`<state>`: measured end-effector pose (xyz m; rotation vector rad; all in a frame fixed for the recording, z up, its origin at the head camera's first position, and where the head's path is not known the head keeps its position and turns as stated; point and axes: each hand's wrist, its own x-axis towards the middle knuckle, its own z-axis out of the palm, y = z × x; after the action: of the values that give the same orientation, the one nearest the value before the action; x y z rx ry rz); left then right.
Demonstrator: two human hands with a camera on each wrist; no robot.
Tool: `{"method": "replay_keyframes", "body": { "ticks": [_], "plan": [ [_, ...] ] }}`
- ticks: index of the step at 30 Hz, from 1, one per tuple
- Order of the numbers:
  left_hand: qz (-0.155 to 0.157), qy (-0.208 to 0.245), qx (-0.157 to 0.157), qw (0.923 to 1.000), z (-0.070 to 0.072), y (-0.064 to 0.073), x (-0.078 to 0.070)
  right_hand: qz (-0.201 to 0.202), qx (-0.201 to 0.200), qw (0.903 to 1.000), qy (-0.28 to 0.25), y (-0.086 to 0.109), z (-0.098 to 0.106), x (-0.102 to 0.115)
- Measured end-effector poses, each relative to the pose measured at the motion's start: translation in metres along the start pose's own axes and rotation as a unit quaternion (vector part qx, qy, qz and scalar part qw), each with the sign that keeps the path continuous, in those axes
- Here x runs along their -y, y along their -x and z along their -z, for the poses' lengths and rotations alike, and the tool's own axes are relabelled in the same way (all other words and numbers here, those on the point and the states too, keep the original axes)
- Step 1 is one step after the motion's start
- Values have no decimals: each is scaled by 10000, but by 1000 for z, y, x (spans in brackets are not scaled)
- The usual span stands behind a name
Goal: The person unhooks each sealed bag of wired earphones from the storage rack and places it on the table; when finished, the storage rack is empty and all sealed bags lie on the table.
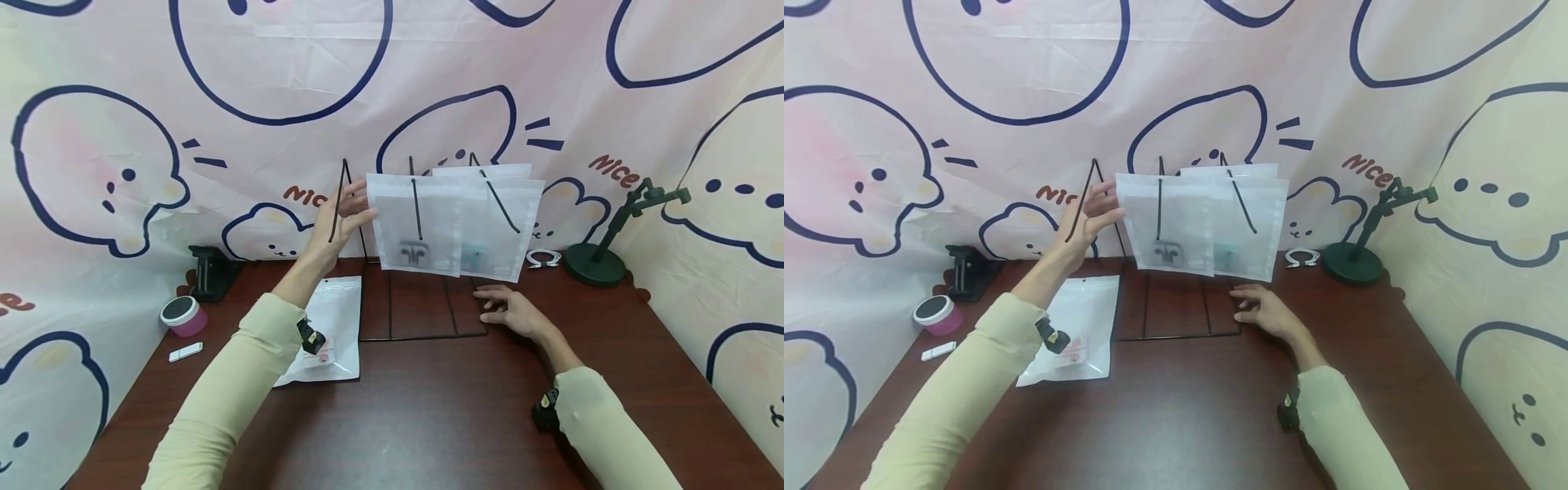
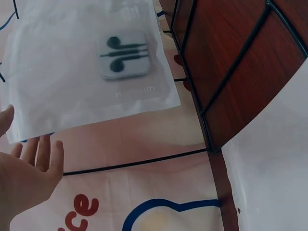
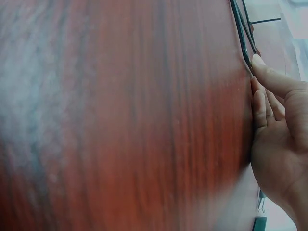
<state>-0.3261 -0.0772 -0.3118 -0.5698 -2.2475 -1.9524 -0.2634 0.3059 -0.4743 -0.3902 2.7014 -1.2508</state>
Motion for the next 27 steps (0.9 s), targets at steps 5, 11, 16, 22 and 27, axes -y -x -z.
{"method": "replay_keyframes", "body": {
  "ticks": [5, 11, 16, 22, 27],
  "plan": [
    [67, 92, -113, 9999, -5, 2, -1, 53, -21, 10000, -53, 2, -1, 2],
    [147, 527, -163, 9984, -8, 6, -3, 146, -65, 9997, -182, 3, -2, 3],
    [58, 642, -22, 9979, -11, 13, -6, 49, -73, 9998, -164, 0, -4, 0],
    [247, 798, 21, 9965, -12, 26, -7, 75, -80, 9997, -221, 0, -5, -1],
    [222, 772, 73, 9967, -11, 41, -7, 143, -124, 9996, -231, 1, -4, -1]
  ]
}}
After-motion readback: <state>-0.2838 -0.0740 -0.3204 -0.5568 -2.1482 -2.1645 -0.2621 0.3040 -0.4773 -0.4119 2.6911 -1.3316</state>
